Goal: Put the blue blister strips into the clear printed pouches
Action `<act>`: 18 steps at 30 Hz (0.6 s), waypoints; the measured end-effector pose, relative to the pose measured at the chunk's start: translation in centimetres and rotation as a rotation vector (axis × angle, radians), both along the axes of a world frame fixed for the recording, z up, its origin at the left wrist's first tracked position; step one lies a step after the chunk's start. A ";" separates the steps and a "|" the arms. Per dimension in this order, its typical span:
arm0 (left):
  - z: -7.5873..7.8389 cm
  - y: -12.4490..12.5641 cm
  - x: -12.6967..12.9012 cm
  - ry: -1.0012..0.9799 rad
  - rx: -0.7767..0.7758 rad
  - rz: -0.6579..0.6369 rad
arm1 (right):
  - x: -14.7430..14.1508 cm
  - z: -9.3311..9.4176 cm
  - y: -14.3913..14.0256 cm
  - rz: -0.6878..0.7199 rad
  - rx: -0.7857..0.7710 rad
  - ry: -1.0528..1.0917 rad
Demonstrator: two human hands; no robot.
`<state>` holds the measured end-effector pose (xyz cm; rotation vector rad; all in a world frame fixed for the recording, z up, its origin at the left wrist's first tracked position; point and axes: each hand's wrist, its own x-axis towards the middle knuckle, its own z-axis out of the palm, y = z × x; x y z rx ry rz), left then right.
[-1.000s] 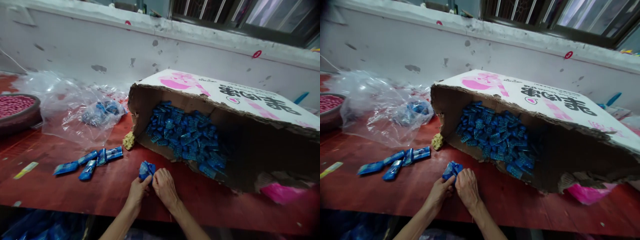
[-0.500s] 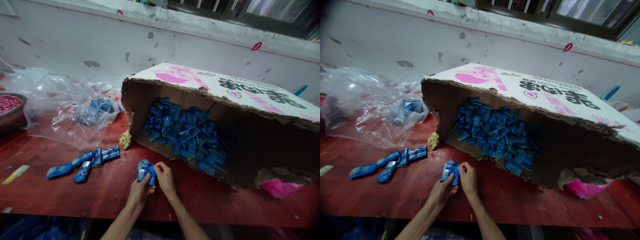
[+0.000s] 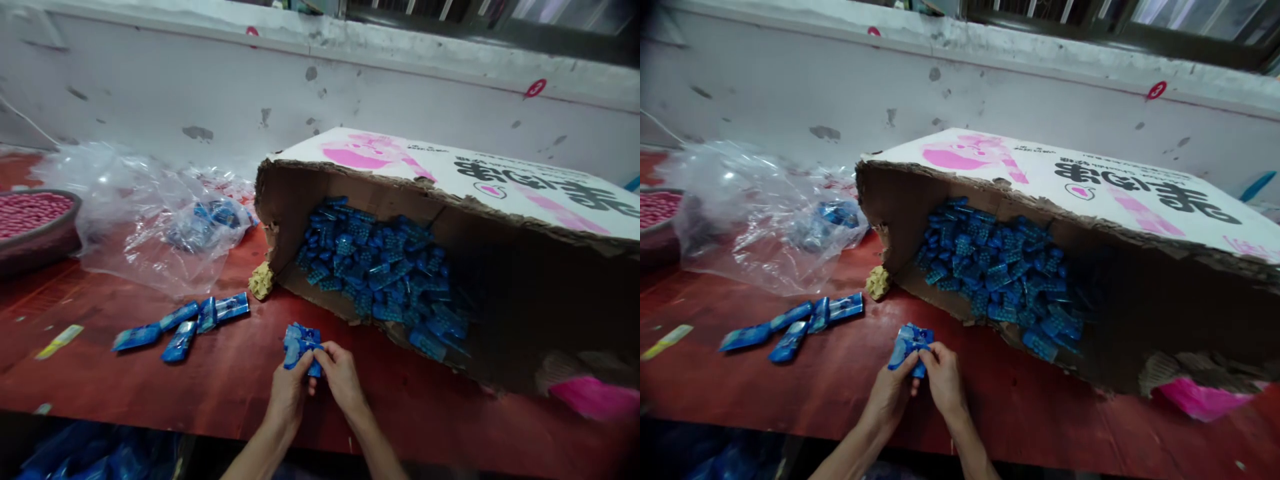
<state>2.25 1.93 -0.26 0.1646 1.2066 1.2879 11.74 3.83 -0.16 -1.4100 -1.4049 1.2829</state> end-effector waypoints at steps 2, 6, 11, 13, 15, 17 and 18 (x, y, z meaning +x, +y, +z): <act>0.0 0.1 0.3 -0.006 0.009 -0.014 | 0.0 -0.5 -0.3 -0.052 0.002 0.014; 0.2 0.2 0.1 0.009 0.049 -0.037 | 0.3 -1.0 -0.2 -0.101 0.013 0.019; 0.6 0.9 0.6 0.014 0.044 -0.022 | -0.3 -1.1 -0.6 -0.147 0.018 0.081; 0.7 1.3 1.0 -0.018 0.029 -0.023 | -0.5 -1.0 -0.6 -0.188 0.008 0.071; 0.8 1.6 1.2 -0.043 0.004 -0.058 | -0.3 -0.7 -0.4 -0.210 0.020 0.037; 1.1 1.7 1.1 -0.058 -0.026 -0.142 | 0.3 -0.1 -0.1 -0.212 0.062 -0.017; 1.3 1.7 0.9 -0.065 -0.043 -0.201 | 0.8 0.3 0.0 -0.208 0.092 -0.054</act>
